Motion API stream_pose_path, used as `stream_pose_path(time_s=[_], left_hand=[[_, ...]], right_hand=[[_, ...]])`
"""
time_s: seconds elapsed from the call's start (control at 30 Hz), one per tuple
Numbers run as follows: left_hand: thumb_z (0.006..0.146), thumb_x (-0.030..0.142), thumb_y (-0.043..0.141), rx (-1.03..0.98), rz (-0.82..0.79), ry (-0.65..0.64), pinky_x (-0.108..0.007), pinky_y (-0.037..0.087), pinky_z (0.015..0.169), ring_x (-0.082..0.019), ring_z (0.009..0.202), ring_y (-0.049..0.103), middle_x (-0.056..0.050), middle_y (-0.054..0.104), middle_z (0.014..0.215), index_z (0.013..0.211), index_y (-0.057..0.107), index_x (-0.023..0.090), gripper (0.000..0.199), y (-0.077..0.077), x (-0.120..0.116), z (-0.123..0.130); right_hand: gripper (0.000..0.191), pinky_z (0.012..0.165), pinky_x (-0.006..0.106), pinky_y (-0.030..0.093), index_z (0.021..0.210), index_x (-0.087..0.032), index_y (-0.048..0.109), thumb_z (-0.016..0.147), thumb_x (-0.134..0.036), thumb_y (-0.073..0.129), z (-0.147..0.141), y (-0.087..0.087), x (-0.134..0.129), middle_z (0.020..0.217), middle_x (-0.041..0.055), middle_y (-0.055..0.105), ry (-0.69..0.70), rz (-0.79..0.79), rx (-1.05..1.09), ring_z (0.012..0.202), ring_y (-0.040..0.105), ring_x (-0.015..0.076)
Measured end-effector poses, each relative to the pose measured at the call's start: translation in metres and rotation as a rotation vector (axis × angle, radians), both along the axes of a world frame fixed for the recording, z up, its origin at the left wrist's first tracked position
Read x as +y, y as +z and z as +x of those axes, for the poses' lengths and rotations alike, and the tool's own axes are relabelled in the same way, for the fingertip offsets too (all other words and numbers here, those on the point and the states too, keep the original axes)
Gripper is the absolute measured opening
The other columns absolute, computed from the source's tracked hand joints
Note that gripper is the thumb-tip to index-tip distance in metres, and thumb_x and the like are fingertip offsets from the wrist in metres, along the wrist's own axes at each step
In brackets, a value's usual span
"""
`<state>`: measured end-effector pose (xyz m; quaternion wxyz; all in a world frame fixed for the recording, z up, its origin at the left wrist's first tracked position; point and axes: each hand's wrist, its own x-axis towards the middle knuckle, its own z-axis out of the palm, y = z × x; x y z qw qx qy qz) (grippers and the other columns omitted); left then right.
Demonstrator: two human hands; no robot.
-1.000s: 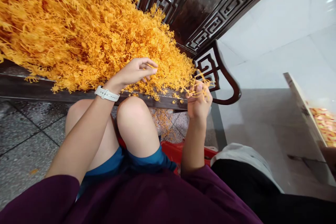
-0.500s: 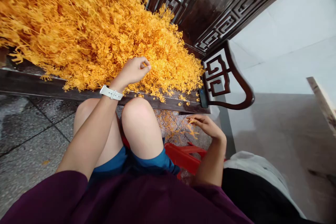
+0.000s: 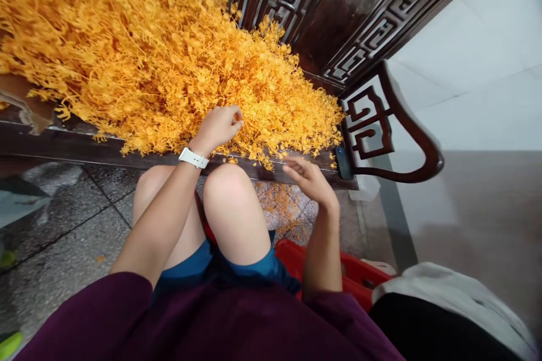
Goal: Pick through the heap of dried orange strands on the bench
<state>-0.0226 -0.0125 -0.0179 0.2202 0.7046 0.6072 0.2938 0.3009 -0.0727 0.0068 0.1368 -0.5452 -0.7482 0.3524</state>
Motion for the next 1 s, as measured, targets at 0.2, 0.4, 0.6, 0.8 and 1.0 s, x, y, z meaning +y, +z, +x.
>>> stream_pose_path(time_s=[0.2,0.4,0.6,0.8,1.0], left_hand=[[0.094,0.029,0.061,-0.083,0.05,-0.08,-0.035,0.054,0.081,-0.021,0.083,0.072,-0.006,0.077,0.088,0.105,0.074,0.019,0.02,-0.003,0.002,0.004],[0.09,0.037,0.074,-0.07,0.166,-0.066,-0.042,0.056,0.097,-0.027,0.108,0.069,-0.014,0.068,0.125,0.127,0.066,0.019,0.042,0.0,0.005,0.009],[0.092,0.035,0.074,-0.082,0.227,-0.043,-0.048,0.047,0.115,-0.032,0.138,0.054,-0.015,0.052,0.147,0.142,0.059,0.027,0.053,-0.005,0.011,0.023],[0.099,0.019,0.056,-0.069,0.222,-0.012,-0.046,0.053,0.104,-0.029,0.119,0.062,-0.011,0.062,0.127,0.118,0.074,0.026,0.027,-0.009,0.01,0.026],[0.096,0.005,0.044,-0.137,0.231,0.012,-0.045,0.052,0.105,-0.027,0.125,0.063,-0.011,0.066,0.137,0.135,0.06,0.023,0.046,-0.01,0.013,0.02]], right_hand=[[0.028,0.075,0.034,0.049,0.101,-0.018,0.073,0.093,-0.045,0.068,-0.105,-0.036,0.063,0.078,0.0035,0.072,-0.221,0.311,0.11,0.07,0.062,0.0186],[0.024,0.076,0.032,0.047,0.09,-0.022,0.061,0.102,-0.04,0.052,-0.115,-0.047,0.072,0.081,0.0038,0.065,-0.343,0.39,0.272,0.076,0.059,0.0174],[0.027,0.078,0.032,0.05,0.088,-0.024,0.062,0.099,-0.049,0.06,-0.088,-0.03,0.063,0.086,0.0033,0.061,-0.289,0.295,0.5,0.08,0.057,0.0171],[0.029,0.08,0.033,0.052,0.087,-0.024,0.059,0.098,-0.051,0.059,-0.087,-0.022,0.048,0.087,0.0033,0.061,-0.313,0.306,0.555,0.082,0.059,0.0175],[0.032,0.085,0.033,0.055,0.086,-0.025,0.048,0.099,-0.054,0.054,-0.103,-0.011,0.049,0.124,0.0077,0.059,-0.368,0.322,0.697,0.097,0.061,0.0161]])
